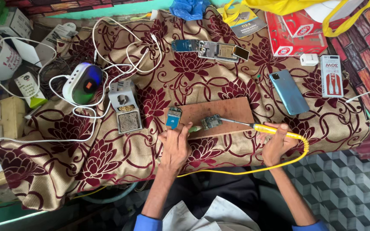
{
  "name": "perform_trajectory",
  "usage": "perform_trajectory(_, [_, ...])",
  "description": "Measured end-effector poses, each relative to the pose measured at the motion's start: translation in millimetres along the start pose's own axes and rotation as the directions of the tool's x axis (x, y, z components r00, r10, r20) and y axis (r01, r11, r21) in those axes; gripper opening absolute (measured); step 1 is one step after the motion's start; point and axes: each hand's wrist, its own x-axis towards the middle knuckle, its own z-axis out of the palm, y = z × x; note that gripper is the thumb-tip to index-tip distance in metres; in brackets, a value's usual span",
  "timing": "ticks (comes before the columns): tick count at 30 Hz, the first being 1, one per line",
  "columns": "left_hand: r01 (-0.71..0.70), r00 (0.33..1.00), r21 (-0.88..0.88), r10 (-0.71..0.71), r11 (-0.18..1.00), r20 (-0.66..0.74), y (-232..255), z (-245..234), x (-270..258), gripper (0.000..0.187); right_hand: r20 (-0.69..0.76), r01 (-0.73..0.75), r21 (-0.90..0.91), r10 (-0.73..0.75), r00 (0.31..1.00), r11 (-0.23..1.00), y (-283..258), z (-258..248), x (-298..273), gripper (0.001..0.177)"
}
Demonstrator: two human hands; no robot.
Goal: The person uses a soldering iron and solder to work on a small circuit board placed on a wooden block. They repeatedly apply solder to different points on the board while holding it steady with their other hand. The person briefly moves a smartphone aside and later picks up a second circuit board to continue soldering.
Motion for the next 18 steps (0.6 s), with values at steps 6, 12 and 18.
perform_trajectory(6, [-0.044,0.998,0.026,0.043,0.999,0.046,-4.8,-6.3,0.7,0.062,0.061,0.077,-0.017,-0.076,0.995,0.997,-14.2,0.2,-0.6,0.057])
perform_trajectory(12, [-0.183,0.982,0.231,0.166,0.956,0.089,-6.2,-16.9,4.3,0.051,0.061,0.063,-0.082,-0.058,0.996,0.995,-23.6,13.4,-4.1,0.045])
perform_trajectory(18, [-0.085,0.985,0.067,0.073,0.994,0.159,-3.7,-19.8,1.4,0.063,0.038,0.012,-0.046,-0.01,0.999,0.999,-26.4,18.7,-7.9,0.045])
